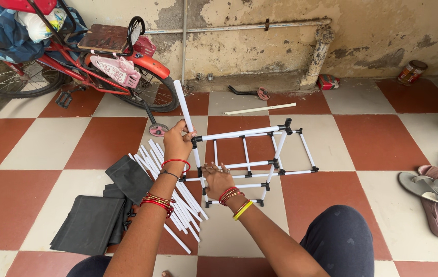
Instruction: The person assembles a multi-tier plastic shelving unit by hand, inserting white tubes into black plastic connectors and attaching black fabric shelf panels.
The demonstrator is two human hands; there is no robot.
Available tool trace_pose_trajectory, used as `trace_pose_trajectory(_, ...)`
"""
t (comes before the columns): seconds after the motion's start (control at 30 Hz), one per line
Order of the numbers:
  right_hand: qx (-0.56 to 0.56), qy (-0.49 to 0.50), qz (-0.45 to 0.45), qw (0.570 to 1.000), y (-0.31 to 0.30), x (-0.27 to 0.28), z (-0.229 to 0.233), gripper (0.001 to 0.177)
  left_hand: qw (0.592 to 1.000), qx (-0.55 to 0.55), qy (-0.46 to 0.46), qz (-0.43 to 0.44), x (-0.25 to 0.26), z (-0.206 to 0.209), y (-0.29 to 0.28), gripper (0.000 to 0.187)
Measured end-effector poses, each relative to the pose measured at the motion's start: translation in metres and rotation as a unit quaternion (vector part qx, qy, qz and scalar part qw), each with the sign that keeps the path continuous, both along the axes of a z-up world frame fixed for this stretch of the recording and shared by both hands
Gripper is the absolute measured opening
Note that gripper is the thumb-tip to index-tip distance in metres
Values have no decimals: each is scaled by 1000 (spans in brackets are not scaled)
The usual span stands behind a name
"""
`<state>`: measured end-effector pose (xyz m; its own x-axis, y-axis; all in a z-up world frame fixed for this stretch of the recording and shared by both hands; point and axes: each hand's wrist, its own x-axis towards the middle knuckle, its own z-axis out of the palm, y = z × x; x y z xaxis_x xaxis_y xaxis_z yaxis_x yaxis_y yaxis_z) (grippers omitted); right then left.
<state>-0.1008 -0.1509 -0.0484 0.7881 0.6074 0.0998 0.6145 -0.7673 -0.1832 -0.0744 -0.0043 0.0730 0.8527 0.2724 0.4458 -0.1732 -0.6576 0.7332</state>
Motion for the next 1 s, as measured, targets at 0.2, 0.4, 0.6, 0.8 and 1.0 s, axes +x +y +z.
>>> trace_pose_trajectory(0.2,257,-167,-37,951,-33,-4,101,13,1000,7,-4,2,6,0,3,14)
trace_pose_trajectory(0.4,306,-315,-7,898,-28,32,136,20,1000,-10,17,7,0,4,0,15)
trace_pose_trajectory(0.6,176,-162,-62,969,-18,45,112,36,992,-115,45,-38,11,-14,9,13)
trace_pose_trajectory(0.8,188,-156,-59,968,-16,55,110,36,982,-155,45,-102,28,-14,21,47)
trace_pose_trajectory(1.0,170,-133,-70,974,-15,55,113,37,918,-324,-149,-175,36,23,-4,47)
